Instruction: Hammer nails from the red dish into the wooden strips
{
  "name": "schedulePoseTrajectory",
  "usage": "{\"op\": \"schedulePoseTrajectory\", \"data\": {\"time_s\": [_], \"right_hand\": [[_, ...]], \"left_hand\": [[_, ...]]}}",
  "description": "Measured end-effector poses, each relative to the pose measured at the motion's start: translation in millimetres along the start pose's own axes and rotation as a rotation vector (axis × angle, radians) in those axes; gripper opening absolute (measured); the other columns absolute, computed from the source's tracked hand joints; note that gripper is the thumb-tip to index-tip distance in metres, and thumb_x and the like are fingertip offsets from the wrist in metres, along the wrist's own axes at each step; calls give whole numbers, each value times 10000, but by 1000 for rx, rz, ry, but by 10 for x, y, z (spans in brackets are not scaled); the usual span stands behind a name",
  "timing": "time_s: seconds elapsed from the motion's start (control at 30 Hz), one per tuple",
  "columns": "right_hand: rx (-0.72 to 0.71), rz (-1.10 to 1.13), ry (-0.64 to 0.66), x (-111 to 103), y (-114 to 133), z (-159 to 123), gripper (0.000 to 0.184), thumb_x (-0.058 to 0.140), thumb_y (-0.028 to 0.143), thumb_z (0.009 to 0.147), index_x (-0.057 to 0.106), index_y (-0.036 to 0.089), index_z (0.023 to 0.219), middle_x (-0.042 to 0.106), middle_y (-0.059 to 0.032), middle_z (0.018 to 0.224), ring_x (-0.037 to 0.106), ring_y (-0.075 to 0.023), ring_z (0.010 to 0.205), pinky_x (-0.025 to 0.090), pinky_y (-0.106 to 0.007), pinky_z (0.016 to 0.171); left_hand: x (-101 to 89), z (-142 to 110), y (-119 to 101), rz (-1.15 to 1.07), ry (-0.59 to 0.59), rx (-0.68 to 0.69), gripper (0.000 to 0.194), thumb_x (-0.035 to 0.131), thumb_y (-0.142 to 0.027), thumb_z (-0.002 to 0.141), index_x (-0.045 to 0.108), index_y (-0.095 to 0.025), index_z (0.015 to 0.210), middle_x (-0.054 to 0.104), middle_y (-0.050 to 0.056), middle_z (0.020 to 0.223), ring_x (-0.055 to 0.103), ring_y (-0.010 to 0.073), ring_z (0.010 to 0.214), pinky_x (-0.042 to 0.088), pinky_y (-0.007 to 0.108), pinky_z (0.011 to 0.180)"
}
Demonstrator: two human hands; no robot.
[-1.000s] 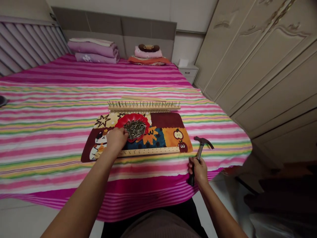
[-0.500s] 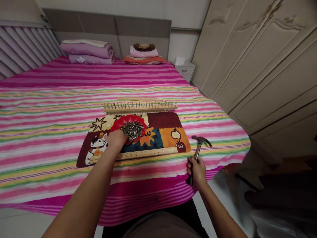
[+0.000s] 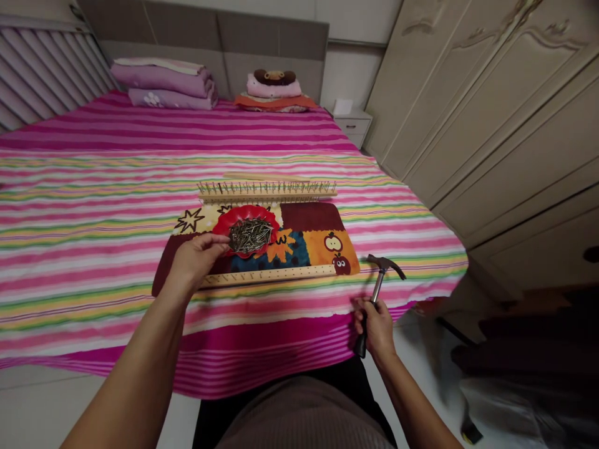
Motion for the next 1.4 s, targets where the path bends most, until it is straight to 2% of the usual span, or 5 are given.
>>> {"op": "schedulePoseTrajectory", "data": {"time_s": [0.1, 0.27, 0.57, 0.87, 1.4], "right_hand": [[-1, -5, -2, -1, 29, -46, 294, 719, 287, 594, 471, 210, 731, 608, 59, 639, 441, -46, 359, 292, -128, 228], [3, -4, 8, 30, 65, -107, 273, 698, 266, 594, 475, 212, 742, 597, 67, 634, 438, -47, 362, 293, -129, 223], [5, -5, 16, 20, 81, -149, 263, 679, 259, 593, 472, 213, 749, 604, 68, 647, 422, -42, 353, 288, -131, 212], [13, 13, 42, -9, 81, -140, 286, 696, 267, 594, 459, 216, 745, 591, 78, 615, 425, -41, 343, 284, -126, 223], [2, 53, 85, -45, 282, -34, 265, 697, 260, 626, 491, 215, 787, 610, 54, 730, 429, -39, 374, 303, -134, 225]], "left_hand": [[66, -154, -14, -202, 122, -122, 312, 729, -334, 443, 711, -166, 705, 702, 32, 669, 631, 160, 653, 529, 284, 666], [86, -331, -86, -280, 190, -171, 459, 830, -350, 353, 721, -150, 751, 704, 48, 682, 642, 170, 649, 544, 302, 650], [356, -764, 23, -383, 197, -130, 446, 829, -440, 450, 711, -164, 780, 693, 19, 731, 621, 124, 632, 536, 250, 596], [617, -961, 354, -516, 9, -290, 446, 791, -346, 476, 615, -135, 827, 667, 13, 667, 659, 152, 639, 559, 327, 686], [828, -932, 565, -177, -223, -114, 300, 659, -445, 653, 663, -179, 791, 668, 0, 707, 622, 147, 701, 508, 303, 765]]}}
Point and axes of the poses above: each hand's wrist, its own z-axis towards the middle knuckle, its own x-axis out of the palm, y = z × x, the point moved 7 cm from there along z, towards the middle knuckle
